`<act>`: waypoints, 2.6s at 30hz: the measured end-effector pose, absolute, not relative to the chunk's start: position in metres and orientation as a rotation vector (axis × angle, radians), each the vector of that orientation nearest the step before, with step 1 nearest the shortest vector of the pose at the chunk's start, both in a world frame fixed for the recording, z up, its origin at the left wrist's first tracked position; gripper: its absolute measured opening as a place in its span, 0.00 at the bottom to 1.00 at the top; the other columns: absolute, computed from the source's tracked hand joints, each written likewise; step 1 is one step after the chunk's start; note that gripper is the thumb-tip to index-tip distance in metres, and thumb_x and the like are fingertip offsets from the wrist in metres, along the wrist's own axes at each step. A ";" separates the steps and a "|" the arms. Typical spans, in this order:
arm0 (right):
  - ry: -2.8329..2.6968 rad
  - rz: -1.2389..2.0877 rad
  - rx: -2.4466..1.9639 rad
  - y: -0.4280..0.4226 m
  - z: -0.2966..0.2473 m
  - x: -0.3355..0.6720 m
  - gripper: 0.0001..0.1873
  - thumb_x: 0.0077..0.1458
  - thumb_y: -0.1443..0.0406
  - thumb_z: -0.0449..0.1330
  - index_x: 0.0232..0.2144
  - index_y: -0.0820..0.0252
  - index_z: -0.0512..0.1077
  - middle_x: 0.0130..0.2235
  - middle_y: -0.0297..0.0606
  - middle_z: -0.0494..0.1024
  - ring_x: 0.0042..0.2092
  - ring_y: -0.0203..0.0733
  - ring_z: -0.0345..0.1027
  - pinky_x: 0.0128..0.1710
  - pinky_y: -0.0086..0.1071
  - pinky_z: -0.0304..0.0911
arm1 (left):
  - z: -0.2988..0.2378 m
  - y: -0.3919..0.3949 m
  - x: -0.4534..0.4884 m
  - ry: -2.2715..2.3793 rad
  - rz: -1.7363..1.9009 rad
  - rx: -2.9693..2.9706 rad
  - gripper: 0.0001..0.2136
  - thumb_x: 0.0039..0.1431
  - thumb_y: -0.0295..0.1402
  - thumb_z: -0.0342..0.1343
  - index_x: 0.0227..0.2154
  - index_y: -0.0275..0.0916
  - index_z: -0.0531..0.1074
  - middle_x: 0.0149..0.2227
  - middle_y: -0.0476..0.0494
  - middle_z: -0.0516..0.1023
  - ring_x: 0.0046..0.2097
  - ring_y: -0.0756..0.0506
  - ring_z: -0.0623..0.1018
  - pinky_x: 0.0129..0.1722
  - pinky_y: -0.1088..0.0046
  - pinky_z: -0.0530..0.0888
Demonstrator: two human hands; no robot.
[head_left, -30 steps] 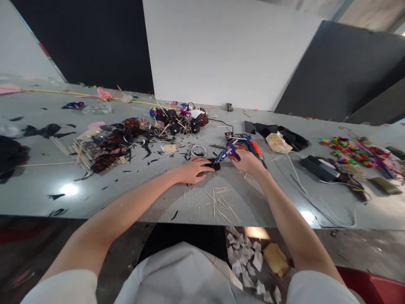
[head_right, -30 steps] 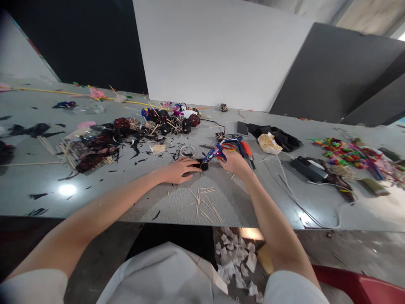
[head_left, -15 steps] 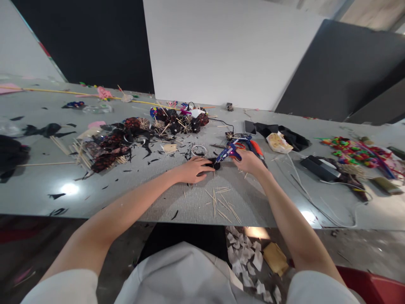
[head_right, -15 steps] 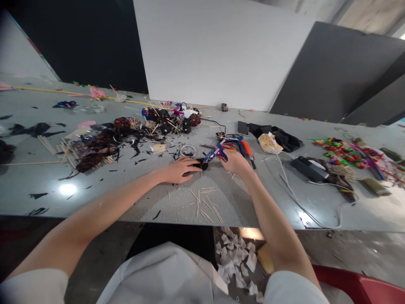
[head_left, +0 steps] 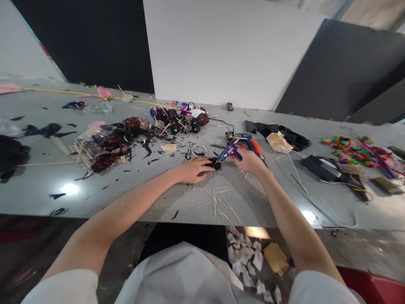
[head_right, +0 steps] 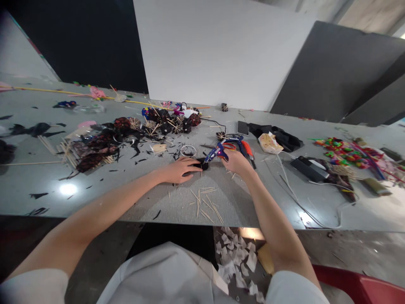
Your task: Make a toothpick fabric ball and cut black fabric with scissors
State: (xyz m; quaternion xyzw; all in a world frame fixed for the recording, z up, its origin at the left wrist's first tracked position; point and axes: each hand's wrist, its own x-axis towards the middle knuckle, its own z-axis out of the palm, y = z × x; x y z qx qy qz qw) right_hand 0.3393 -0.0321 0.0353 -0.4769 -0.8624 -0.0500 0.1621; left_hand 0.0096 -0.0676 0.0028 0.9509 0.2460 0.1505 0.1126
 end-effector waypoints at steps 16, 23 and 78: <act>-2.454 -0.155 -1.360 -0.029 0.035 0.343 0.11 0.62 0.62 0.57 0.44 0.59 0.74 0.43 0.46 0.83 0.43 0.53 0.78 0.42 0.36 0.66 | 0.002 -0.067 0.009 0.730 0.444 2.805 0.22 0.73 0.39 0.46 0.67 0.55 0.65 0.71 0.46 0.62 0.71 0.36 0.61 0.70 0.48 0.57; -2.460 -0.191 -1.425 -0.029 0.036 0.346 0.09 0.60 0.63 0.58 0.41 0.58 0.75 0.40 0.46 0.83 0.41 0.53 0.77 0.39 0.35 0.64 | 0.001 -0.067 0.009 0.727 0.439 2.803 0.22 0.73 0.39 0.46 0.67 0.55 0.65 0.71 0.46 0.62 0.71 0.36 0.60 0.71 0.48 0.56; -2.491 -0.241 -1.628 -0.035 0.052 0.350 0.16 0.65 0.57 0.55 0.45 0.62 0.74 0.42 0.52 0.83 0.40 0.54 0.75 0.38 0.37 0.61 | 0.006 -0.068 0.008 0.723 0.399 2.791 0.22 0.74 0.40 0.44 0.67 0.55 0.64 0.72 0.49 0.59 0.72 0.37 0.59 0.71 0.50 0.55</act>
